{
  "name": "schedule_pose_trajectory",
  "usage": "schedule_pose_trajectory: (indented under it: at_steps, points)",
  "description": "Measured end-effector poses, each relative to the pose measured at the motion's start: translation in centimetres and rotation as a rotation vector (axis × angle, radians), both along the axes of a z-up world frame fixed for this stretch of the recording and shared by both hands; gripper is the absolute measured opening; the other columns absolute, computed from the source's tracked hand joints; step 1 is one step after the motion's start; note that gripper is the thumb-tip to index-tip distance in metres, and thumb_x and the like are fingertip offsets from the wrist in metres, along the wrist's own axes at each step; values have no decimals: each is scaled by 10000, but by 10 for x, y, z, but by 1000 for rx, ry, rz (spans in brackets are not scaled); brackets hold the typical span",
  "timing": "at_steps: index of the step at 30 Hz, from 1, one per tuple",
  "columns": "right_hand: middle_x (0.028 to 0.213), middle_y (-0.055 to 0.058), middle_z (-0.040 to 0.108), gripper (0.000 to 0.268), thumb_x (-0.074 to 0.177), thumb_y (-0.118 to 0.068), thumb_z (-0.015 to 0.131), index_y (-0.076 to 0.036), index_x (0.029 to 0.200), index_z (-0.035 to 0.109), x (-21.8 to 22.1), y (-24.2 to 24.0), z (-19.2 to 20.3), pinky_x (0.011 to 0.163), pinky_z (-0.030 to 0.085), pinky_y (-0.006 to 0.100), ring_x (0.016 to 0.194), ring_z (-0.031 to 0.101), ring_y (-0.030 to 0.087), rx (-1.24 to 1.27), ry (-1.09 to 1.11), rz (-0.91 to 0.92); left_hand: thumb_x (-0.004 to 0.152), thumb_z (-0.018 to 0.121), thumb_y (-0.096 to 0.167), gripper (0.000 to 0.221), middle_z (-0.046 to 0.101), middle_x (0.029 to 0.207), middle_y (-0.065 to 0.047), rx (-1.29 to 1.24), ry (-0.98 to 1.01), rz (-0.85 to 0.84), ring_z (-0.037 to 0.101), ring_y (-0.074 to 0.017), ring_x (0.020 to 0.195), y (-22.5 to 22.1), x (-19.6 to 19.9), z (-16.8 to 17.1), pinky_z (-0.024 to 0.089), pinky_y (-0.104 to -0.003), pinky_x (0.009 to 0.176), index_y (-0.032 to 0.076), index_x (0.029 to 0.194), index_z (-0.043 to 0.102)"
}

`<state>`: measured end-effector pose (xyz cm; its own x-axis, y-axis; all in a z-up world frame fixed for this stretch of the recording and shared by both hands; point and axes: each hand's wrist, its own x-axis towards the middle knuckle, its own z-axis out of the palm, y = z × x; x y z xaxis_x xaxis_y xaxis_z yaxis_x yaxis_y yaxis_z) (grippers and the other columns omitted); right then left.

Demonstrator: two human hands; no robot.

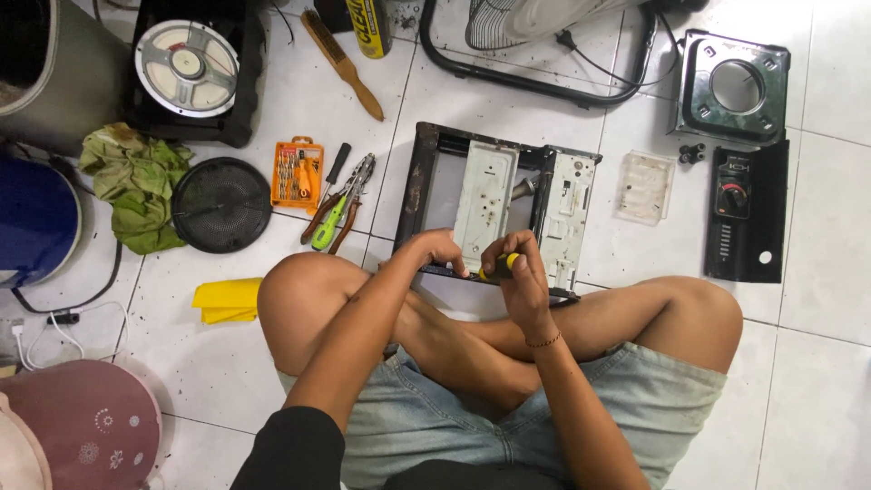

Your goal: The person is disassembling a portable stove by using a screwdriver to remove screws from the internal metal frame.

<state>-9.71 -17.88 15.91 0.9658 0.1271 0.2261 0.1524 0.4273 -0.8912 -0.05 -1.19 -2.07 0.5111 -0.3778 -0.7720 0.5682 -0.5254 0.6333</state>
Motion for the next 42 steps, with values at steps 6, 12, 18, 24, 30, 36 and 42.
schedule_pose_trajectory:
  at_steps: [6,12,18,24,30,36,42]
  points:
    - [799,73,537,368,1057,-466,374,-101,1094,406,2,-4,3,798,454,365,812,551,197,-44,-14,-32,464,982,-47,838,711,1208,-238,1,-19,-10,598,-457,1241,2,1,1,429,-500,1067,28,1244,684]
    - [787,66,533,356,1056,-457,379,-103,1092,402,3,-4,2,798,452,364,806,546,197,-18,-16,-35,456,980,-55,838,711,1203,-248,12,-29,-27,608,-453,1224,5,3,-1,438,-493,1061,14,1238,686]
    - [793,61,530,362,1051,-471,369,-113,1099,403,4,-4,1,809,453,365,822,541,193,-33,-19,-45,465,984,-33,793,729,1179,-221,9,-41,-51,637,-419,1178,9,2,5,456,-463,1031,21,1206,707]
    - [794,63,531,359,1050,-470,381,-116,1102,409,3,-5,-6,802,453,365,817,543,195,-15,-7,-30,476,967,-30,775,723,1179,-243,24,-50,-52,637,-445,1186,15,2,17,469,-482,1020,7,1204,701]
    - [859,107,569,316,1045,-396,455,-101,1118,370,-3,2,16,758,401,342,830,513,187,-120,-70,80,508,958,-24,774,711,1214,-245,43,-33,-51,615,-456,1224,12,2,26,452,-496,1049,-8,1233,688]
    - [928,176,652,313,997,-300,602,-65,1101,423,-10,7,23,705,401,326,780,520,176,-139,-70,226,548,941,-45,751,722,1197,-225,22,-37,-13,614,-446,1225,9,0,35,439,-470,1067,30,1255,698]
    - [859,184,668,516,1075,-399,360,52,1020,605,-6,-1,-3,716,416,296,754,543,162,-27,-10,220,513,998,36,788,722,1185,-225,63,-63,-78,627,-460,1198,4,3,9,465,-545,1032,38,1242,698]
